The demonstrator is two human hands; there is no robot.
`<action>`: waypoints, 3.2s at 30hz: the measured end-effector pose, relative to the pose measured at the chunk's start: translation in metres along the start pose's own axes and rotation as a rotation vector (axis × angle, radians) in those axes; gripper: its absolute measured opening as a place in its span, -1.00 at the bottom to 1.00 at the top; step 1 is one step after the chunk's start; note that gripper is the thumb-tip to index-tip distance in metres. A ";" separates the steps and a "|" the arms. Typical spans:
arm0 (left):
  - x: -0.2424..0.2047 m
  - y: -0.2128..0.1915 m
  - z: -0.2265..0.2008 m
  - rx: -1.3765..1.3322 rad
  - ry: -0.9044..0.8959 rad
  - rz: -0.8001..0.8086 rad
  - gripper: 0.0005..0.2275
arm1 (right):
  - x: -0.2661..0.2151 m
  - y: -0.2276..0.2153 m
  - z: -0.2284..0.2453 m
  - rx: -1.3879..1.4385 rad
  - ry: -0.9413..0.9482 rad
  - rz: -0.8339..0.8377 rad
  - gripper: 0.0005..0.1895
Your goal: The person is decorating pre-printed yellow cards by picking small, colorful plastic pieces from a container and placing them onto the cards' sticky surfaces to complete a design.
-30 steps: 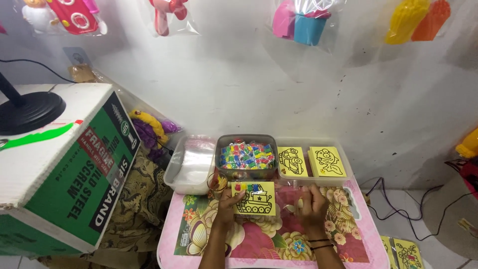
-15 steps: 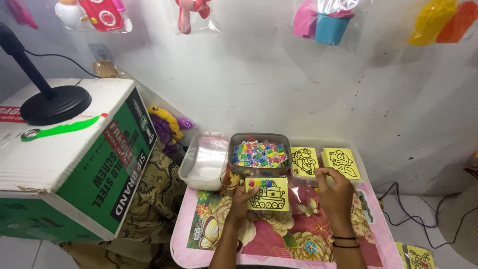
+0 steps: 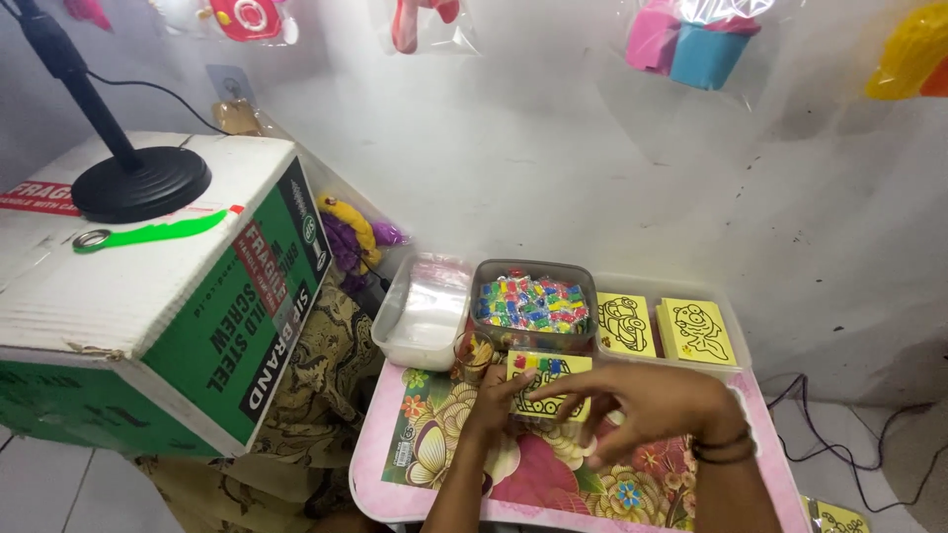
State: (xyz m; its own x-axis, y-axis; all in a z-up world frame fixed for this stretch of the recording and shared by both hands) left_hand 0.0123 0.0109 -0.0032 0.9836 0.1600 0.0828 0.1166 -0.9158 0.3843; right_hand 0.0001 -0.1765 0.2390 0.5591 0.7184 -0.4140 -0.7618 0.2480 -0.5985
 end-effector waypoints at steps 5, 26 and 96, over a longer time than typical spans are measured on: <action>-0.001 0.000 -0.002 0.132 0.062 -0.011 -0.72 | 0.065 0.017 -0.009 -0.034 -0.374 -0.328 -0.39; 0.004 -0.009 -0.003 0.557 0.409 0.102 -0.62 | 0.159 0.067 0.003 -0.865 -0.217 -0.542 -0.48; -0.005 0.018 -0.011 0.061 -0.225 -0.143 -0.72 | 0.011 0.058 -0.252 0.022 0.018 -1.288 -0.82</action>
State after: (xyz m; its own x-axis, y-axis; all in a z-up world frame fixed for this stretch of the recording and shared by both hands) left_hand 0.0078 -0.0027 0.0135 0.9617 0.2094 -0.1770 0.2575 -0.9116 0.3204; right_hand 0.0442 -0.3184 0.0265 0.8958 -0.0542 0.4412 0.3221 0.7632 -0.5602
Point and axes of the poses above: each hand's wrist, its own x-axis towards the middle knuckle, its own y-axis out of the palm, z = x × y, the point moved 1 cm from there along x, towards the middle knuckle, and after that the axes turned 11 degrees about -z, right-handed, at the moved point
